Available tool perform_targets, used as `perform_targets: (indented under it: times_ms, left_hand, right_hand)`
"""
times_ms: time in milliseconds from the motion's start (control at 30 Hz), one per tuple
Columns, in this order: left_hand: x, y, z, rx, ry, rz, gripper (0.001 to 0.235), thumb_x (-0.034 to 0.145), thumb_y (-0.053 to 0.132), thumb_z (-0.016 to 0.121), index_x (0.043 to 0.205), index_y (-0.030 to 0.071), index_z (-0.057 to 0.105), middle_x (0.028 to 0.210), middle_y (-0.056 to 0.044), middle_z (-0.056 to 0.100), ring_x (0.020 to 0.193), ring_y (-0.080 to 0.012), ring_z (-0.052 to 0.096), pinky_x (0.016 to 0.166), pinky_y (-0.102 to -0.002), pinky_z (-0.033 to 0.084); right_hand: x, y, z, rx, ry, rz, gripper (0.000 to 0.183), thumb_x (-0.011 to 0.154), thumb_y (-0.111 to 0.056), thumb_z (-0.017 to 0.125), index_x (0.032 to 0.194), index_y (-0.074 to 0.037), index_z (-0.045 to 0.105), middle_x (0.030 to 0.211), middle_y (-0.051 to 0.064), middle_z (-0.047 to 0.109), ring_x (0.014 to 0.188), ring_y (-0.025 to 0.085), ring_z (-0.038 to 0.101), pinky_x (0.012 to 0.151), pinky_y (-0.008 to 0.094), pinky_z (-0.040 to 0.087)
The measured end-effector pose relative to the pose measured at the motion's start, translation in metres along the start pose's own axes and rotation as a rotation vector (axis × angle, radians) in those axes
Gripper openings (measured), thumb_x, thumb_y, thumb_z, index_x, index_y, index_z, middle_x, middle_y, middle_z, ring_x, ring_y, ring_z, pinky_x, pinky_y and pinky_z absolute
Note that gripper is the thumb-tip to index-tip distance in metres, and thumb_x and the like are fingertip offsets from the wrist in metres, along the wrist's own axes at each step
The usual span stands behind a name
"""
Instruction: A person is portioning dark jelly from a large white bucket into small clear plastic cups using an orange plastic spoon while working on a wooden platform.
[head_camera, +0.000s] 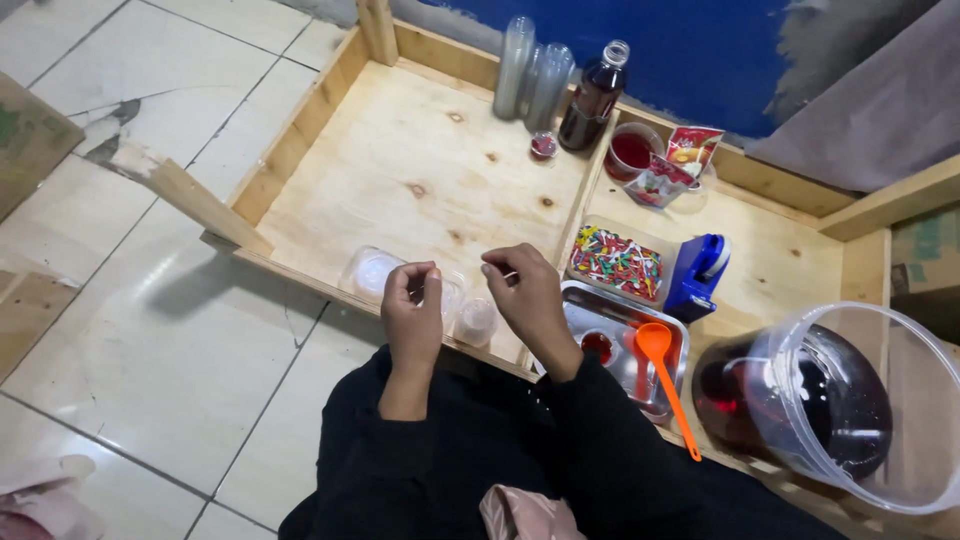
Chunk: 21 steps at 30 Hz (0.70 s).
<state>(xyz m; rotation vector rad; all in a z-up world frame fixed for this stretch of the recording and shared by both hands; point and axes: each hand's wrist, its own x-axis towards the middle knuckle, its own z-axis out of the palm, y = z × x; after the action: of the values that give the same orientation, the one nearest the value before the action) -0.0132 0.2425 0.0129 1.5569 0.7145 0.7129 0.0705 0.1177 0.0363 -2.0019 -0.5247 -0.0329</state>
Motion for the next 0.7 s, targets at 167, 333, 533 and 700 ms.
perform_targets:
  times_ms: [167, 333, 533, 700]
  left_hand:
    - [0.047, -0.062, 0.002, -0.301, 0.091, -0.381, 0.031, 0.095, 0.024, 0.061, 0.122, 0.008, 0.061, 0.114, -0.01, 0.06, 0.107, -0.0209, 0.057, 0.095, -0.035, 0.046]
    - [0.074, -0.146, 0.018, -0.438, 0.105, -0.779, 0.065, 0.102, 0.051, 0.052, 0.155, 0.014, 0.041, 0.16, -0.021, 0.034, 0.148, -0.0439, 0.031, 0.121, -0.054, 0.024]
    - [0.073, -0.11, 0.023, -0.5, 0.162, -0.928, 0.08, 0.102, 0.063, 0.044, 0.161, 0.011, 0.028, 0.165, -0.025, 0.024, 0.15, -0.0464, 0.026, 0.122, -0.058, 0.02]
    - [0.08, -0.123, 0.03, -0.345, 0.107, -0.874, 0.077, 0.106, 0.059, 0.035, 0.157, 0.001, 0.032, 0.158, -0.029, 0.035, 0.145, -0.0479, 0.036, 0.117, -0.06, 0.034]
  right_hand:
    - [0.048, 0.009, 0.072, -0.309, -0.402, -0.016, 0.015, 0.085, -0.014, 0.076, 0.099, -0.011, 0.078, 0.086, 0.009, 0.069, 0.083, 0.027, 0.074, 0.071, 0.036, 0.063]
    - [0.074, 0.064, 0.149, -0.535, -0.649, 0.029, 0.016, 0.08, -0.01, 0.076, 0.095, -0.01, 0.08, 0.081, 0.012, 0.073, 0.081, 0.033, 0.076, 0.071, 0.042, 0.063]
    - [0.077, 0.111, 0.2, -0.71, -0.757, 0.145, 0.009, 0.082, -0.004, 0.072, 0.088, -0.004, 0.078, 0.076, 0.019, 0.072, 0.077, 0.038, 0.075, 0.068, 0.049, 0.062]
    - [0.067, 0.097, 0.202, -0.752, -0.856, 0.168, 0.014, 0.089, -0.003, 0.063, 0.091, 0.001, 0.077, 0.083, 0.021, 0.072, 0.086, 0.039, 0.074, 0.078, 0.052, 0.06]
